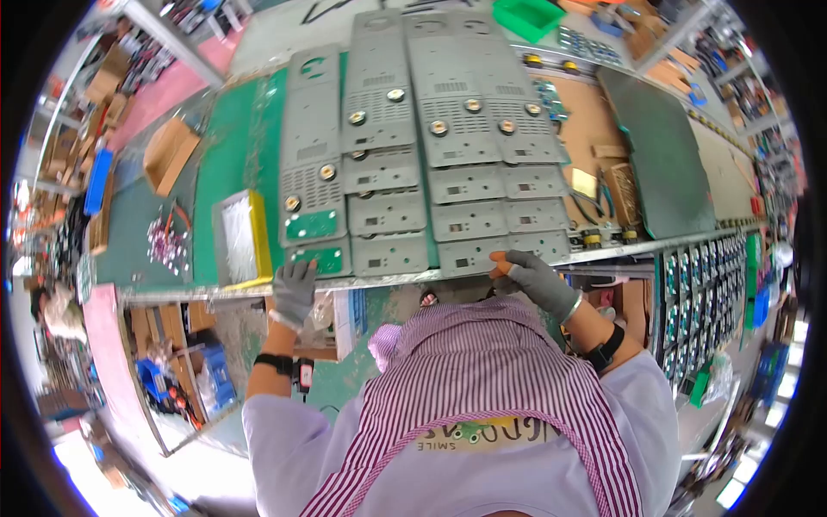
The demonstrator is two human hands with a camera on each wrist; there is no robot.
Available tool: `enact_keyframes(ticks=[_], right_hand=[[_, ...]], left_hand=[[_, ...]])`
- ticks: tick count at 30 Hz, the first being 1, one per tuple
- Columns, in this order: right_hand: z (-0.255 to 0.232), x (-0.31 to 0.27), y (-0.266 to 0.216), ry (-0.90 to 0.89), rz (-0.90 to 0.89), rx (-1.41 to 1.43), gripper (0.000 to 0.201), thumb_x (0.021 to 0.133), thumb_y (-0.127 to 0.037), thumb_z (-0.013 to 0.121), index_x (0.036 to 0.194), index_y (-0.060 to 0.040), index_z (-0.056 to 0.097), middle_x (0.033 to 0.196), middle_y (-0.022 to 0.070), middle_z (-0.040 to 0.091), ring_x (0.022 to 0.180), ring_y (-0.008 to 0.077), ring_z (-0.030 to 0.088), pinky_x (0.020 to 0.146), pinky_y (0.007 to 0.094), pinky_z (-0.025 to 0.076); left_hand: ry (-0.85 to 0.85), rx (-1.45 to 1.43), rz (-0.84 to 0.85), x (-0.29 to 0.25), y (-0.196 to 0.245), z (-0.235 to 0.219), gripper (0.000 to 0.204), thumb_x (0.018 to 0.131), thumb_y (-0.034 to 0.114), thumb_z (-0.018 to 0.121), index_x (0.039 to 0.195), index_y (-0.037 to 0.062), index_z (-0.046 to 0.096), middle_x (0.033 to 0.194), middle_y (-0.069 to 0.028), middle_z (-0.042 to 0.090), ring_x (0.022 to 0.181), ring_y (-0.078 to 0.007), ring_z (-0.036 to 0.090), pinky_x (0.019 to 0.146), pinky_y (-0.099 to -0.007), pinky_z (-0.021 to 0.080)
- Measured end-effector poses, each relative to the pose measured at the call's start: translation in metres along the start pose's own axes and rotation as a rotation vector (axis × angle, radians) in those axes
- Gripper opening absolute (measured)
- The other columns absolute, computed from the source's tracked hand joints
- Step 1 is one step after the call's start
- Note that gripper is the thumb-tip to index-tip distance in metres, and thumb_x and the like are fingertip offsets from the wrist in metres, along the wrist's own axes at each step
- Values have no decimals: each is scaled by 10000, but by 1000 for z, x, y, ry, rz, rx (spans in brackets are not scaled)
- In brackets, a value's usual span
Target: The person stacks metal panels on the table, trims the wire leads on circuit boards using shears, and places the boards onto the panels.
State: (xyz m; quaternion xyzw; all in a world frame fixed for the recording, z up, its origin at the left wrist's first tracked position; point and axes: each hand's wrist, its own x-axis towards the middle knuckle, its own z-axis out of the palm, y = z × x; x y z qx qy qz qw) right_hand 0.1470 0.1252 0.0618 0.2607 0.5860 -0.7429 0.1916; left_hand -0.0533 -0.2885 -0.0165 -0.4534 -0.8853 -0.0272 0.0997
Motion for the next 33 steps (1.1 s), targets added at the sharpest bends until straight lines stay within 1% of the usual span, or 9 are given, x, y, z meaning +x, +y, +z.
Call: enact_keyframes(ticks=[6,10,14,18,21,24,26,30,33], right_hand=[[-41,-6,-11,84,-66,-31,428,899,-210,495,1255,23,451,987,98,613,813,159,619,748,262,507],[-94,-1,-27,216,-172,-49,415,875,-181,495,1212,61,466,962,105,610,767,162,618,713,278,525],[-181,39,-21,511,-232,-66,398,822,-161,554,1155,56,529,858,89,613,690,138,598,605,263,525],[-269,79,-19,607,-176,105,365,828,-182,554,1138,10,561,824,82,612,676,133,599,568,255,509],[-315,109,-25,653,-34,-102,349,825,-226,561,1108,-24,593,831,78,624,657,141,599,590,275,505],[-346,159,-28,650,-20,-459,375,821,-293,542,1106,-58,606,962,115,648,818,256,628,754,349,490],[-343,176,-48,657,-10,-653,418,832,-345,524,1121,-49,589,1034,159,634,973,321,594,829,389,468],[-344,212,-65,547,84,-968,502,858,-433,512,1141,-19,551,1038,179,621,976,327,592,849,391,469],[-349,216,-69,485,89,-939,456,866,-406,509,1094,-16,565,1049,184,615,991,332,585,854,397,466]], left_hand=[[138,-46,-92,8,27,-18,320,816,193,562,1114,76,569,1061,-153,527,919,-354,499,810,-459,422],[202,-127,-77,54,69,-48,316,764,109,563,1072,41,577,1050,-172,525,910,-359,500,799,-455,415],[243,-288,-13,102,126,-72,282,719,69,559,998,39,591,995,-153,544,843,-338,519,747,-432,430],[203,-407,-28,141,192,-87,281,700,-6,543,977,7,586,946,-157,558,815,-330,538,723,-412,444],[147,-466,-75,164,242,-86,261,701,-25,529,954,-2,588,908,-161,568,771,-325,554,683,-394,459],[28,-546,-100,192,287,-90,205,721,19,535,918,-6,587,884,-157,573,762,-316,558,678,-380,463],[34,-586,-86,208,311,-88,275,642,20,563,915,9,593,866,-130,585,704,-296,550,636,-379,461],[-28,-611,-169,216,344,-91,291,647,11,570,937,13,593,856,-121,591,707,-287,559,645,-373,466],[-43,-612,-251,210,358,-93,284,657,-6,573,939,15,593,851,-120,590,713,-289,560,650,-373,467]])
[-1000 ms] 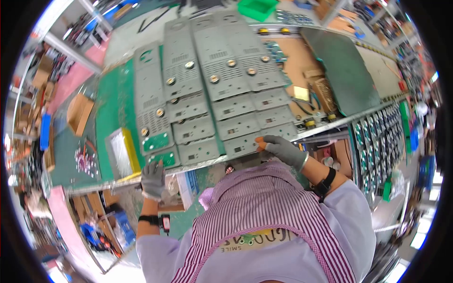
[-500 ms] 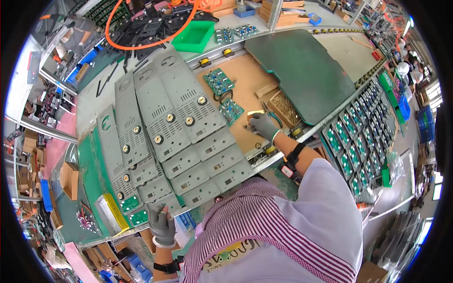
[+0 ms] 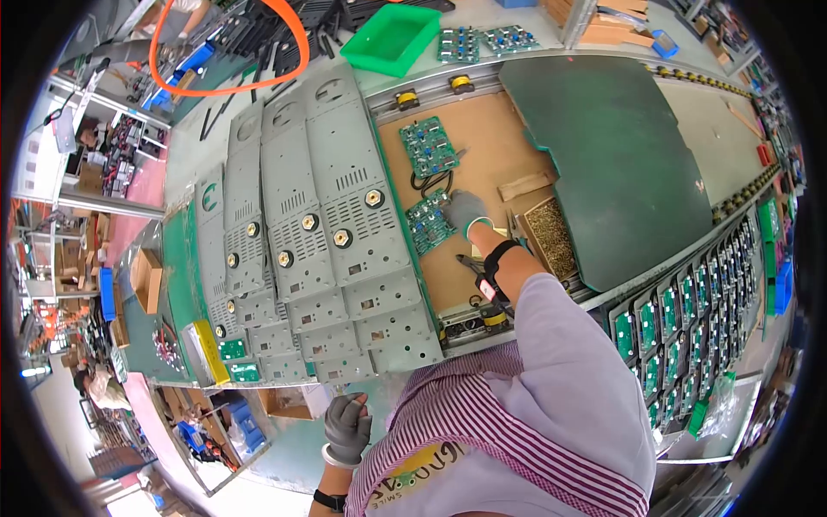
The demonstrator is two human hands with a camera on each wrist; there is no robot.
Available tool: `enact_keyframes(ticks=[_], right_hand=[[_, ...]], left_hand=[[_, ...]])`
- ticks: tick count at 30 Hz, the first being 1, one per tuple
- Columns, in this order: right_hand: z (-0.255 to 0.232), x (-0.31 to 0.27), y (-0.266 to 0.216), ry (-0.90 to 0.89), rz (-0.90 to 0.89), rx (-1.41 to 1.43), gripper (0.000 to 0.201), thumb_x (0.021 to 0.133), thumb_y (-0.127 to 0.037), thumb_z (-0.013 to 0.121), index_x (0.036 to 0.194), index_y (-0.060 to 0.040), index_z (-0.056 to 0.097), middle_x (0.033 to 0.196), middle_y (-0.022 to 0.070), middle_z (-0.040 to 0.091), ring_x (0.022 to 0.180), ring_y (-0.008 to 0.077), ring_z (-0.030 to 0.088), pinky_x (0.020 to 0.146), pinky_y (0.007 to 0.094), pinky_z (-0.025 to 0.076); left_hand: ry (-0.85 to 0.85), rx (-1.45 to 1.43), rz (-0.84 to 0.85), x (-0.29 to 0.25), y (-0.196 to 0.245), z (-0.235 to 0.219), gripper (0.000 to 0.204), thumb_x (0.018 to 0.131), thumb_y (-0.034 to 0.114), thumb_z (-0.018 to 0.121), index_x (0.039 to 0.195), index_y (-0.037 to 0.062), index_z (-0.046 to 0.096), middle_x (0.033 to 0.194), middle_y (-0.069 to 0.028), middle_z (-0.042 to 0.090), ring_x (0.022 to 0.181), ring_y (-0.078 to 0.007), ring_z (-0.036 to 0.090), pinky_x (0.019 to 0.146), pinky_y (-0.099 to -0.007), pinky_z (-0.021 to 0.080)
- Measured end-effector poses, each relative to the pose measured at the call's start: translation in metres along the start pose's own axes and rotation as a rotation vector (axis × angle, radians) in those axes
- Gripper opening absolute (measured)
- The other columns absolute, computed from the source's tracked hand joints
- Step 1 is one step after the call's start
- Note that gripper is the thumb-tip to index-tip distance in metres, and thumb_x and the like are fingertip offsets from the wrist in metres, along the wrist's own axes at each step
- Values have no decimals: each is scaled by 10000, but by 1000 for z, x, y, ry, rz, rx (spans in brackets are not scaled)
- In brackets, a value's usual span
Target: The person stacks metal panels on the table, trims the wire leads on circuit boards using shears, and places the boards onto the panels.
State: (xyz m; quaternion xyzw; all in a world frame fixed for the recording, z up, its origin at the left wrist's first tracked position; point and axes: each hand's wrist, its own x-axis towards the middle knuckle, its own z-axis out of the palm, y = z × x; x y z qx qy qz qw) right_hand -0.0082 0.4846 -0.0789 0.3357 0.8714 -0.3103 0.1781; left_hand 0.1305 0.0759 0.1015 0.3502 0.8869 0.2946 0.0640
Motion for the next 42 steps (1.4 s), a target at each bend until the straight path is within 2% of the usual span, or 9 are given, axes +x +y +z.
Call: enact_keyframes(ticks=[11,14,17,20,23,26,31,37,42], right_hand=[[-114,-87,46,270,-71,-230,380,808,-370,567,1070,-95,582,1059,123,606,955,301,603,820,378,486],[-122,-135,23,142,-490,-172,388,768,-365,592,1070,-121,598,1029,113,617,919,288,612,797,369,492],[-101,-188,-24,-19,-762,-88,421,740,-385,608,1068,-121,612,960,106,630,883,266,614,775,365,488],[-62,-225,-49,-20,-979,-102,421,740,-389,618,1043,-98,626,919,97,634,840,250,620,759,343,482],[-68,-239,-49,-277,-717,166,399,750,-356,603,1057,-103,621,938,94,633,848,262,619,765,359,480],[-36,-190,1,10,-529,222,428,796,-407,544,1122,-132,583,940,128,634,912,267,609,795,364,483],[35,-143,48,-45,-184,-443,414,865,-298,481,1236,-114,469,1123,122,549,1059,276,536,799,425,489],[48,-141,54,4,-114,-522,447,826,-320,577,1206,-119,455,1118,128,534,1054,290,535,828,399,484],[42,-136,46,-53,-123,-539,374,794,-228,609,1137,-111,515,1061,158,589,989,299,597,836,398,481]], left_hand=[[-63,-219,-16,31,-7,13,227,780,83,590,995,10,579,891,-147,603,825,-317,593,734,-373,472],[-69,-585,-159,70,-15,27,404,857,249,597,1131,-34,512,1013,-145,618,938,-257,605,812,-355,475],[-343,-1255,-462,107,2,26,610,857,350,579,1280,-40,376,1168,-140,542,1050,-215,552,880,-322,448],[-696,-1375,-392,110,24,18,688,800,430,645,1241,-49,421,1143,-124,565,1010,-194,574,875,-349,464],[-701,-1500,-513,85,7,27,671,783,376,650,1258,-35,417,1164,-134,559,1022,-200,574,884,-347,464],[-596,-1625,-607,68,2,18,633,778,293,632,1273,-29,407,1192,-152,548,1061,-243,564,901,-363,462],[-527,-1713,-610,44,-8,5,645,769,236,633,1301,-23,377,1222,-163,528,1103,-281,542,929,-406,451],[-178,-1800,-669,20,-21,1,575,777,155,637,1281,6,403,1196,-148,544,1075,-283,560,884,-401,491],[70,-1472,-546,7,-50,6,564,827,222,612,1313,47,387,1228,-131,530,1086,-279,550,934,-444,455]])
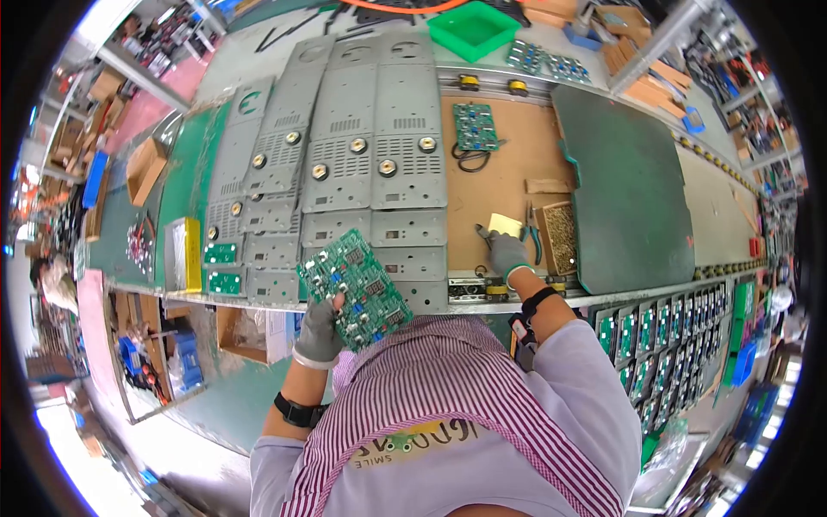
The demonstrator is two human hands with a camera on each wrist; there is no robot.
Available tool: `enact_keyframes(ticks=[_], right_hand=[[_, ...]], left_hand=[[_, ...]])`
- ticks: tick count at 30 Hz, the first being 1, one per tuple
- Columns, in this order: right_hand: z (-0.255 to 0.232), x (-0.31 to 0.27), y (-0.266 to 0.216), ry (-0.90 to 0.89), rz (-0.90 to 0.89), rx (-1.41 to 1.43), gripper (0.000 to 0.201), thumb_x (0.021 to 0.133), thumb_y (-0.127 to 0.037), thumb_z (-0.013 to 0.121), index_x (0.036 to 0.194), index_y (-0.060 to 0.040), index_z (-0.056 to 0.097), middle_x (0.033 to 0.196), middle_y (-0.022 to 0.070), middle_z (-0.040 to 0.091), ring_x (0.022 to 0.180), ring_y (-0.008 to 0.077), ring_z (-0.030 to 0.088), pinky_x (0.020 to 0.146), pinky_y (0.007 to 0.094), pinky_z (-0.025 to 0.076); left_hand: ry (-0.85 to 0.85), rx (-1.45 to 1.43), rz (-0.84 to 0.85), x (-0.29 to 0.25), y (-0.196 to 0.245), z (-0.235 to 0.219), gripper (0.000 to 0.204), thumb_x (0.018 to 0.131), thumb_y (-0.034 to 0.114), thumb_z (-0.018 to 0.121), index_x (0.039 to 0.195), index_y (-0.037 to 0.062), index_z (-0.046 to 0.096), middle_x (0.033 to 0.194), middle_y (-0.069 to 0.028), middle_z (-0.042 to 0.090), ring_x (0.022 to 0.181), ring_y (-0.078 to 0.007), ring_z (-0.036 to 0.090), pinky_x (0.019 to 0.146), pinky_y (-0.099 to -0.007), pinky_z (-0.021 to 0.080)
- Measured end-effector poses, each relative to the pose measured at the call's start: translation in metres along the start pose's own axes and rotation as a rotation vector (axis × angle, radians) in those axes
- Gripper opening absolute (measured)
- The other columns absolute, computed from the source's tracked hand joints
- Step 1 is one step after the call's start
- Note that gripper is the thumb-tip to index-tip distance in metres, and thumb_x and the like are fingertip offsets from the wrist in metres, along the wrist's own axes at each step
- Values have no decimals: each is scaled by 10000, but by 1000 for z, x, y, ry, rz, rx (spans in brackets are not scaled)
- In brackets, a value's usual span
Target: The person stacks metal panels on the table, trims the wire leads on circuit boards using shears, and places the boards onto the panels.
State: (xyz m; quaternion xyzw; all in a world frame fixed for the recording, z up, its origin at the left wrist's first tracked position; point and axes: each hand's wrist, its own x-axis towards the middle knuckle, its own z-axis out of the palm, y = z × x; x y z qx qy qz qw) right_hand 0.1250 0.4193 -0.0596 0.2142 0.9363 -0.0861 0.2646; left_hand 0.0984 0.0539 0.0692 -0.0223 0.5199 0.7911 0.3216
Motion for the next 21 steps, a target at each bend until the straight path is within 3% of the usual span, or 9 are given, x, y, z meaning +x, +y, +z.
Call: enact_keyframes(ticks=[2,5,7,10,14,15,17,19,21], right_hand=[[0,2,10,67,38,177,390,803,-247,556,1156,-87,512,1057,167,612,983,282,604,877,458,452],[10,14,35,-125,-126,1252,431,832,-307,549,1205,-96,502,997,155,631,864,226,641,559,285,518],[-49,-39,18,-434,-194,2163,446,843,-306,550,1235,-104,484,952,151,636,778,216,648,474,250,498],[-89,-92,-17,-467,-320,2310,436,858,-275,537,1246,-87,469,941,156,633,740,228,639,458,243,493],[-110,-134,-60,-137,-547,1122,562,772,-96,559,1295,-70,357,1023,163,555,871,268,605,659,360,519],[-112,-146,-74,45,-622,865,560,758,-84,553,1282,-63,356,1054,171,532,902,288,592,679,370,517],[-126,-173,-102,389,-726,325,557,732,-60,539,1256,-49,352,1114,188,488,963,328,565,717,390,514],[-130,-178,-115,508,-739,272,524,745,-68,528,1243,-48,365,1152,194,452,1012,359,529,712,392,516],[-132,-177,-121,591,-750,218,506,756,-76,524,1237,-48,371,1156,188,442,1041,372,506,698,394,518]], left_hand=[[-16,-300,-25,0,16,5,547,830,221,608,1303,44,397,1215,-127,541,1079,-275,555,933,-439,457],[40,-338,106,0,33,13,498,832,195,603,1263,21,425,1144,-115,576,1012,-251,592,862,-408,508],[24,-364,186,1,42,17,458,830,156,602,1239,21,446,1118,-110,587,978,-244,608,827,-413,531],[15,-351,320,6,51,22,445,826,141,604,1230,28,455,1112,-112,590,984,-247,607,831,-410,530],[36,-333,451,6,60,31,336,863,88,541,1184,13,479,1086,-110,600,955,-236,617,789,-389,549],[91,-401,438,5,67,38,283,882,45,493,1162,0,485,1090,-113,595,945,-216,619,766,-369,555],[80,-136,575,7,69,34,284,881,41,494,1162,4,485,1093,-113,591,944,-210,618,766,-370,553],[95,2,676,8,69,35,305,868,71,523,1166,19,486,1092,-109,587,935,-214,618,772,-381,548],[57,-224,595,4,75,38,324,860,90,536,1173,27,483,1098,-107,582,936,-220,616,783,-388,544]])
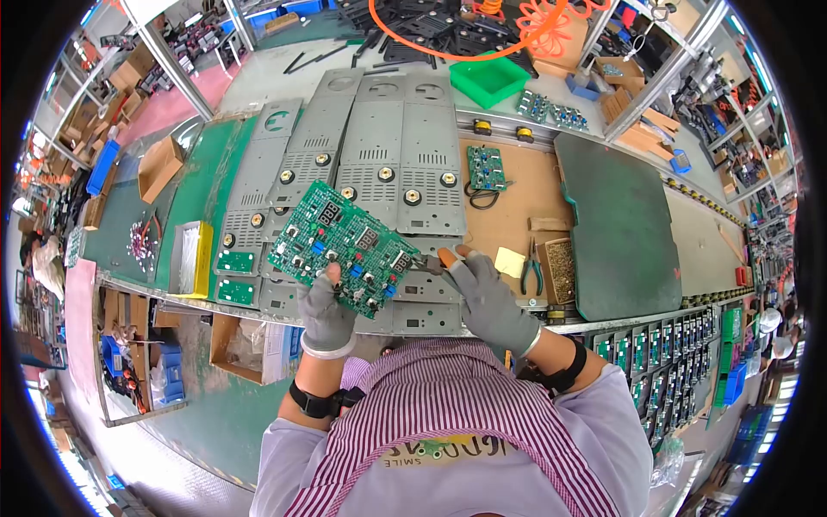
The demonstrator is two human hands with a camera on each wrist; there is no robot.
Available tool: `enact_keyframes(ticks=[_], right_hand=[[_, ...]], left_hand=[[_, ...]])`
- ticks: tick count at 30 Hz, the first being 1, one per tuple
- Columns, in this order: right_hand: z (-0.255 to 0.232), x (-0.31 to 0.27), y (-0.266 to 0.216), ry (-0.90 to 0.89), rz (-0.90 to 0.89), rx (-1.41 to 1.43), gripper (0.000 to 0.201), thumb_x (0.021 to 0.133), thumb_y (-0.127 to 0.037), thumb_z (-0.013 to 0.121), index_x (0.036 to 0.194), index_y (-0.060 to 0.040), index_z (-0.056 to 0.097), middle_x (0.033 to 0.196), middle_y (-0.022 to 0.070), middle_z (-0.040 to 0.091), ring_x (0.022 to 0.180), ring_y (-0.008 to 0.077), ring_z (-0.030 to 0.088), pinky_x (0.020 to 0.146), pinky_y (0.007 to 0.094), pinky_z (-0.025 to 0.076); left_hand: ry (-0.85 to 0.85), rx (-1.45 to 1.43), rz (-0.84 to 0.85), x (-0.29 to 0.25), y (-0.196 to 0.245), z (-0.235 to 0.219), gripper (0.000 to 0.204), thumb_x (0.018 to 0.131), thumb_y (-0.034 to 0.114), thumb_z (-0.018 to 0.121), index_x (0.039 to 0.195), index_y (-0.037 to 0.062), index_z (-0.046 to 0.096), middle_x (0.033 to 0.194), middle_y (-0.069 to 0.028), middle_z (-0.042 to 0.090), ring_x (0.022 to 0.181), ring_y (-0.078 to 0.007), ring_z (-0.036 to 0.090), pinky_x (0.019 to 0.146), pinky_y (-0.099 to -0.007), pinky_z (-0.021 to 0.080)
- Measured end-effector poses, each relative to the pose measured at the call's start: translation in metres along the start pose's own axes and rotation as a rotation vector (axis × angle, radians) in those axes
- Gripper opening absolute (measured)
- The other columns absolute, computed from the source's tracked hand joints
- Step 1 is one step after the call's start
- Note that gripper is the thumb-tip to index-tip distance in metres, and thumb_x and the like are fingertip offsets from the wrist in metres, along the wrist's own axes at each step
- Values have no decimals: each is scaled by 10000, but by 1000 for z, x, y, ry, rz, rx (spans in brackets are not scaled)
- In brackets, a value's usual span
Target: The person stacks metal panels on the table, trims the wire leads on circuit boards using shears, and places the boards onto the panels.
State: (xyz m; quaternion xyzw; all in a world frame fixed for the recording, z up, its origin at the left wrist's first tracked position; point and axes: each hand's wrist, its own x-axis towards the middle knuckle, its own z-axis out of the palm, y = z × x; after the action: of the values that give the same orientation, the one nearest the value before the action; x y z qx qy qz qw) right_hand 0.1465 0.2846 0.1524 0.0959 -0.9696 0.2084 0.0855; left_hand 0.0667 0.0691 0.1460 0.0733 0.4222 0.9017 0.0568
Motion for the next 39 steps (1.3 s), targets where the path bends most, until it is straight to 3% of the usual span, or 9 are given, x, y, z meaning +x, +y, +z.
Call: enact_keyframes(ticks=[5,8,11,14,17,20,26,36,39], right_hand=[[2,4,-8,35,-36,-141,459,774,-84,521,1212,-52,387,1035,154,484,956,334,539,620,391,517],[-7,6,-25,-139,13,-238,384,780,-98,521,1149,-63,424,940,124,494,850,284,565,573,371,504],[-22,2,-58,-111,-316,-25,380,768,-112,532,1139,-81,450,887,114,490,787,259,573,534,347,486],[-20,4,-68,-192,-401,-178,418,757,-112,541,1165,-92,450,902,111,491,829,256,569,525,344,488],[-25,34,-47,133,-215,-325,440,751,-79,551,1184,-90,476,950,101,516,764,253,562,545,308,498],[-17,40,-36,93,-129,-322,451,752,-90,555,1188,-91,438,1036,160,486,983,304,534,603,367,534],[-9,38,-33,158,-81,-331,406,786,-90,537,1173,-60,415,1116,211,455,1132,399,454,659,394,541],[-17,38,-27,43,-5,-253,389,790,-70,513,1159,-27,401,1210,241,413,1199,400,400,727,416,540],[-19,39,-25,21,-12,-218,404,782,-72,519,1164,-22,400,1188,230,423,1198,395,402,745,409,536]], left_hand=[[73,-126,-35,-7,3,1,360,858,102,533,1209,60,472,1104,-101,578,974,-236,599,817,-405,530],[114,-107,2,-8,-5,-4,331,857,154,555,1153,16,507,1044,-117,608,881,-206,627,747,-345,541],[80,-106,75,-4,-18,-4,331,872,81,513,1202,77,478,1078,-83,587,949,-208,600,800,-390,528],[58,35,74,-6,-30,-24,283,874,73,509,1156,66,503,1053,-71,598,903,-178,607,768,-353,529],[98,-36,91,-12,-20,-1,276,867,66,512,1142,46,505,1048,-78,600,893,-169,606,766,-328,526],[71,26,159,-15,-21,-2,286,864,44,499,1150,39,499,1059,-81,596,901,-172,604,781,-330,522],[76,78,195,-20,-20,2,287,870,22,476,1156,44,496,1076,-82,590,919,-172,598,796,-327,519],[15,238,295,-16,-30,-10,286,878,27,484,1161,61,498,1102,-88,577,948,-175,591,803,-342,524],[15,91,174,-13,-24,-8,290,869,30,499,1157,64,504,1094,-82,576,952,-178,589,812,-350,521]])
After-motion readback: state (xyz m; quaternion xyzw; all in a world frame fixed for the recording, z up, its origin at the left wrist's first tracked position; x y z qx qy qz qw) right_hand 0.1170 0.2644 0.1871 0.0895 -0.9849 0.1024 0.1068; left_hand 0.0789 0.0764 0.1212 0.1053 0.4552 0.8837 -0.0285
